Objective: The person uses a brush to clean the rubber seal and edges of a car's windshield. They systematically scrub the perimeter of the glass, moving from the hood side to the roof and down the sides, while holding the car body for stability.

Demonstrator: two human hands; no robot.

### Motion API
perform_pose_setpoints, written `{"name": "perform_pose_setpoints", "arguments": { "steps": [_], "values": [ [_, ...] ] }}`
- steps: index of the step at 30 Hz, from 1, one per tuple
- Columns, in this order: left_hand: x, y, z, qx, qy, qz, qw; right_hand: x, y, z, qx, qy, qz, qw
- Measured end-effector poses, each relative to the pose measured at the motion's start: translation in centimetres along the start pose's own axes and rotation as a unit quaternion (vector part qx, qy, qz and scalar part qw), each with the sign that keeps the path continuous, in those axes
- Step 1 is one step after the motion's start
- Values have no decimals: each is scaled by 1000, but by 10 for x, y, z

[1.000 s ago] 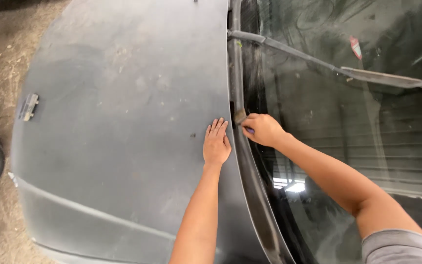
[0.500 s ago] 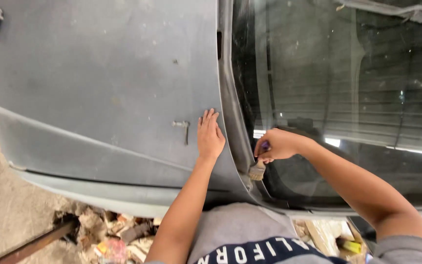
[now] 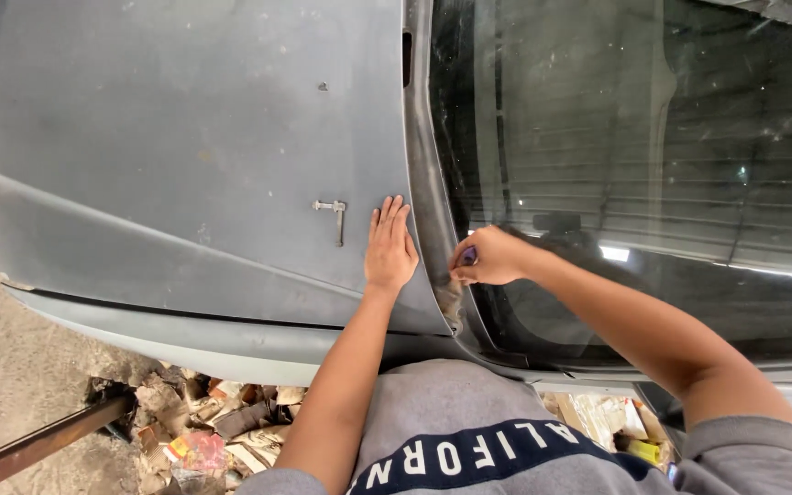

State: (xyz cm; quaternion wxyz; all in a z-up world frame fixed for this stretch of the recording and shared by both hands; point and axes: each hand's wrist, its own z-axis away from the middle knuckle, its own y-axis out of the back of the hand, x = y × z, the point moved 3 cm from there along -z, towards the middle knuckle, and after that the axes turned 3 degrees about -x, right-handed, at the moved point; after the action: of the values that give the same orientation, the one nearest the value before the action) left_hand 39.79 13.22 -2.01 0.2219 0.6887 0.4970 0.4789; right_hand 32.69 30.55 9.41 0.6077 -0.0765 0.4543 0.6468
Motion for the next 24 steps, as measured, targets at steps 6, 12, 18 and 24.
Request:
{"name": "perform_pose_setpoints", "arguments": {
  "steps": [6,12,18,24],
  "values": [
    [-3,-1,-1,15,-9,-2,1000,23,16,-24,244,75,-90,962],
    [-2,-4,1,3,-9,-3,1000,1,3,8,65,-62,-78,993],
    [-2,-3,-1,-3,-3,6,1000,23,-6,-34,307,53,-126,942],
    [-1,-4,0,0,5,6,1000,-4,12,15,171,0,-193,966]
  ]
}}
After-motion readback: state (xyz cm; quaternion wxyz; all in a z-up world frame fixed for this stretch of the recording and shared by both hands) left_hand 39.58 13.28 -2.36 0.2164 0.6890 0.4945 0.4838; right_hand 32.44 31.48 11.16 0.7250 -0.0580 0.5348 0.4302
